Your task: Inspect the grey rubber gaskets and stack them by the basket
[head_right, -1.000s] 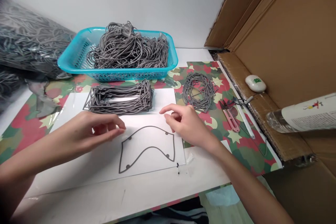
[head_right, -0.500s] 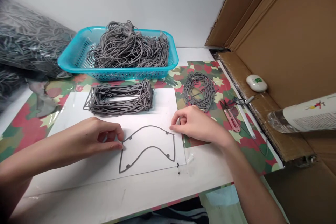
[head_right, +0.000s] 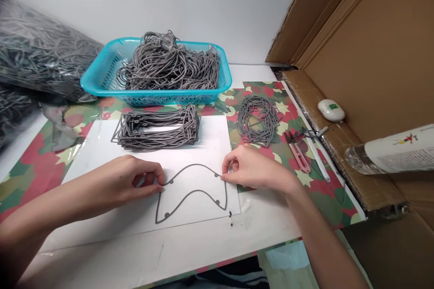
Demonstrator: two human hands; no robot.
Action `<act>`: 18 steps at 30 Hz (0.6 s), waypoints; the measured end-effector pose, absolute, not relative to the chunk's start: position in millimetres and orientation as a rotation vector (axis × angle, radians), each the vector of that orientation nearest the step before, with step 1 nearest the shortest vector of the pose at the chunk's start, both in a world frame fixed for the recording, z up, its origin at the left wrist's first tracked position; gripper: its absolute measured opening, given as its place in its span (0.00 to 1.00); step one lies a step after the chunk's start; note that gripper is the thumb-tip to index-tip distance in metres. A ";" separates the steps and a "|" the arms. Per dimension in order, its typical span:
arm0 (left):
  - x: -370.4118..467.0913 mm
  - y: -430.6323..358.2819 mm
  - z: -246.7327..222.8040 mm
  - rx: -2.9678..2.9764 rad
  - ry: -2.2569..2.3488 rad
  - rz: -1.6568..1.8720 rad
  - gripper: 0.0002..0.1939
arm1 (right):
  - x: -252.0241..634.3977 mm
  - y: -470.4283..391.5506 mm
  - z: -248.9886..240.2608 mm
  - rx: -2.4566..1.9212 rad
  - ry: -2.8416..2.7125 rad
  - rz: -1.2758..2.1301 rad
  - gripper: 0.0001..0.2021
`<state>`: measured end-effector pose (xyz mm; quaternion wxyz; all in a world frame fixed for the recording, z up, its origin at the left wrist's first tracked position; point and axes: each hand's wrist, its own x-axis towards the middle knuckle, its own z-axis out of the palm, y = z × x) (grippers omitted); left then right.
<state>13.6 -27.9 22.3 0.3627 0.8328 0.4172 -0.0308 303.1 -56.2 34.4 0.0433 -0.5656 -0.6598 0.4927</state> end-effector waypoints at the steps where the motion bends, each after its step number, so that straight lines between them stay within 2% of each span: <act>1: 14.4 -28.9 23.8 2.148 1.068 -0.078 0.07 | 303.1 -56.3 34.1 -1.715 -2.026 1.485 0.05; 9: 15.3 -29.4 37.8 2.140 1.065 0.033 0.07 | 305.3 -53.5 32.5 -1.530 -1.827 1.290 0.05; 13: 10.5 -27.0 39.0 1.955 1.033 0.159 0.05 | 309.0 -51.5 33.5 -1.355 -1.554 1.494 0.10; 18: 11.2 -22.9 41.3 1.761 0.972 0.542 0.07 | 306.1 -47.8 28.8 -1.131 -1.287 1.726 0.13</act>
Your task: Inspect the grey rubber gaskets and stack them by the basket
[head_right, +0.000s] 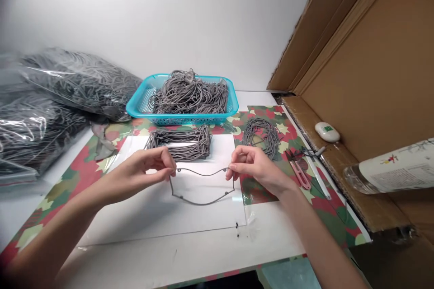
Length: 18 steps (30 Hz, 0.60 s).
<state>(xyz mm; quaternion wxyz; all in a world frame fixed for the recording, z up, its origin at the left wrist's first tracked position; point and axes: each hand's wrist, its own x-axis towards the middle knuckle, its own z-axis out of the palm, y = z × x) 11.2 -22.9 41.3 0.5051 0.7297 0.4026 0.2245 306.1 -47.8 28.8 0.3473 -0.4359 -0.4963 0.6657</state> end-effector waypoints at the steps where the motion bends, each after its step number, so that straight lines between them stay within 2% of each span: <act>1: 11.4 -21.3 41.5 1.714 0.977 0.631 0.07 | 303.7 -46.6 27.2 -1.091 -1.233 1.760 0.13; 7: 8.6 -8.9 40.3 1.340 1.030 1.032 0.11 | 283.0 -37.4 28.9 -0.938 -1.079 1.793 0.15; 11: 5.4 -1.3 39.9 1.320 1.156 1.277 0.13 | 266.6 -25.1 48.0 -0.870 -1.098 1.721 0.15; 18: -2.9 11.6 23.3 1.551 1.409 1.504 0.04 | 235.2 12.3 69.9 -1.072 -1.077 1.594 0.11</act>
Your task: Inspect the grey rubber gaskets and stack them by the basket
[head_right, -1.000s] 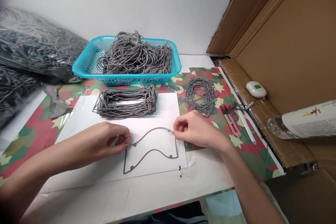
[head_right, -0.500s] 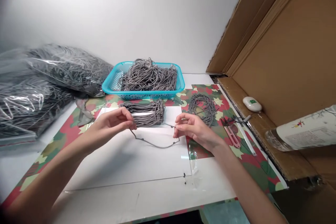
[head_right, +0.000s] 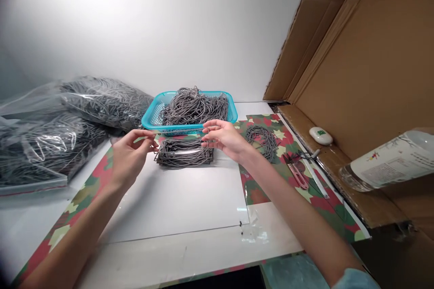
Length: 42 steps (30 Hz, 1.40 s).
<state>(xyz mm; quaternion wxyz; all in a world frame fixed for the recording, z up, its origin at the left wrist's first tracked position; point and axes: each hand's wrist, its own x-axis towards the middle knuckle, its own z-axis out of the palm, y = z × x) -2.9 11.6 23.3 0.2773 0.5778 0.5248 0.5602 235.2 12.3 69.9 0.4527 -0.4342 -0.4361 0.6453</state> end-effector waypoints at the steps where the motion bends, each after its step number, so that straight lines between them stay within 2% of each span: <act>1: -3.4 13.5 20.2 1.625 1.440 1.507 0.03 | 232.2 15.9 68.9 -1.103 -1.091 1.577 0.10; 12: 1.0 19.0 -2.9 2.342 1.546 1.196 0.12 | 241.3 4.2 60.5 -1.355 -1.352 1.145 0.05; 21: 0.1 13.8 2.9 2.431 1.640 1.211 0.13 | 323.1 -2.6 54.6 -1.611 -1.426 0.536 0.10; 30: 2.5 9.8 8.6 2.478 1.638 1.367 0.10 | 338.7 -25.1 26.1 -1.917 -1.867 0.518 0.01; 35: 1.8 9.6 8.1 2.519 1.622 1.366 0.11 | 339.6 -25.8 24.9 -1.943 -1.918 0.482 0.06; 42: 2.3 8.9 8.8 2.533 1.618 1.375 0.11 | 351.4 -15.6 50.4 -1.880 -1.725 0.258 0.07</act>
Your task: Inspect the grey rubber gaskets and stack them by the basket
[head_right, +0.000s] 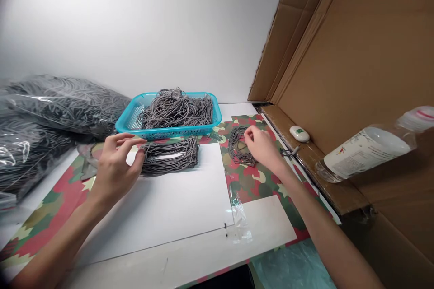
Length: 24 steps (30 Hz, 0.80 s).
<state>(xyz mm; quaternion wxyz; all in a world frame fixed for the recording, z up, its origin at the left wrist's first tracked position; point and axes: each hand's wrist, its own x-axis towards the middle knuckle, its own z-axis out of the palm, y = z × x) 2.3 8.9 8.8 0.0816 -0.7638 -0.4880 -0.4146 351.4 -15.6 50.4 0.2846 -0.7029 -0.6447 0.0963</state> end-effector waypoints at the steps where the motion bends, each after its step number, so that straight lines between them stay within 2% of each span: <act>1: 2.5 8.9 8.7 -2.285 -1.459 -1.240 0.11 | 353.1 -12.5 57.5 -1.861 -1.681 0.214 0.07; 4: 2.4 8.7 8.6 -2.289 -1.476 -1.244 0.10 | 357.8 -2.2 79.9 -1.783 -1.556 0.070 0.05; 9: 1.9 8.1 8.3 -2.281 -1.482 -1.250 0.11 | 359.3 9.8 112.4 -1.357 -1.418 -0.073 0.04; 18: 5.6 5.0 13.8 -2.279 -1.418 -1.279 0.10 | 325.5 -9.8 149.4 -1.149 -1.377 0.235 0.01; 24: 13.4 -6.5 22.1 -2.395 -1.295 -1.298 0.10 | 280.1 -46.2 140.8 -1.116 -1.496 0.790 0.01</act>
